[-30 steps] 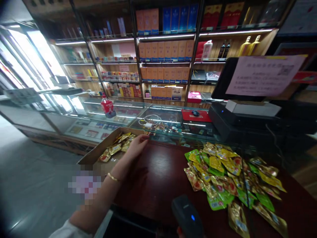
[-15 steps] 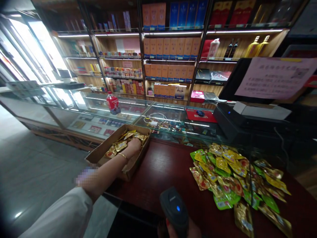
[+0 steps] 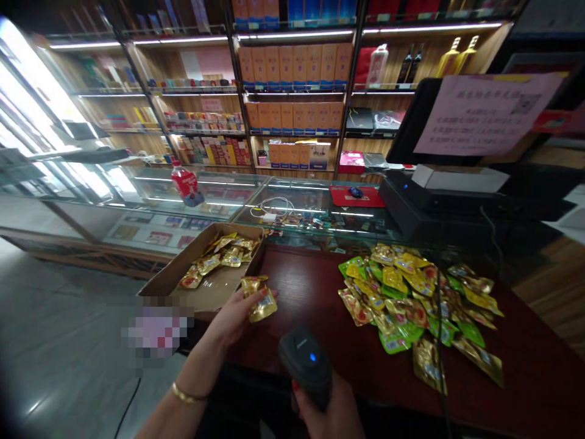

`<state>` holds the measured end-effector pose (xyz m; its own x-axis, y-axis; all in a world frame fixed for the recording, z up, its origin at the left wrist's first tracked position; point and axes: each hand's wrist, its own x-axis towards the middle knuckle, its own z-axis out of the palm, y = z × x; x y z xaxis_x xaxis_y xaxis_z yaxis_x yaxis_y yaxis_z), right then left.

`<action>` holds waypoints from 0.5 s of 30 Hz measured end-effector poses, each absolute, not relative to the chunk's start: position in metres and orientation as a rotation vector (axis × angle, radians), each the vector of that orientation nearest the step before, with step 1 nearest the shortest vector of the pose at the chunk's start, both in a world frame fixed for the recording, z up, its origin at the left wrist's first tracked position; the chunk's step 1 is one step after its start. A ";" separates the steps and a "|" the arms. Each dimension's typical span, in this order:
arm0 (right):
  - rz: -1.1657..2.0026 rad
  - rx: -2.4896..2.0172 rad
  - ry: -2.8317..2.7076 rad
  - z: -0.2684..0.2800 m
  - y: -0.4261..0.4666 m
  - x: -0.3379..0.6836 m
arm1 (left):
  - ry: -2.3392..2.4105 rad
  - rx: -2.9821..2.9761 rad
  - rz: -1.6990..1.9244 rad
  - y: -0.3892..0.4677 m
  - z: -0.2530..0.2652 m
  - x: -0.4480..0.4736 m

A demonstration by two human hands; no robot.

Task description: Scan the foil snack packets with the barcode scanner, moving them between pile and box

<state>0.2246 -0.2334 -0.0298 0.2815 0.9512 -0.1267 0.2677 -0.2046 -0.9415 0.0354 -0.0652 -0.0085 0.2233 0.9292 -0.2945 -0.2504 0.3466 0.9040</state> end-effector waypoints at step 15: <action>1.056 -1.678 -1.184 -0.038 -0.243 0.238 | 1.030 0.705 0.926 -0.078 -0.031 0.056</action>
<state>0.2379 -0.2431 -0.0377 0.2103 0.9615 -0.1768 0.2851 -0.2333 -0.9297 0.0560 -0.0776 -0.0308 0.2190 0.8914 -0.3967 -0.3004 0.4484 0.8418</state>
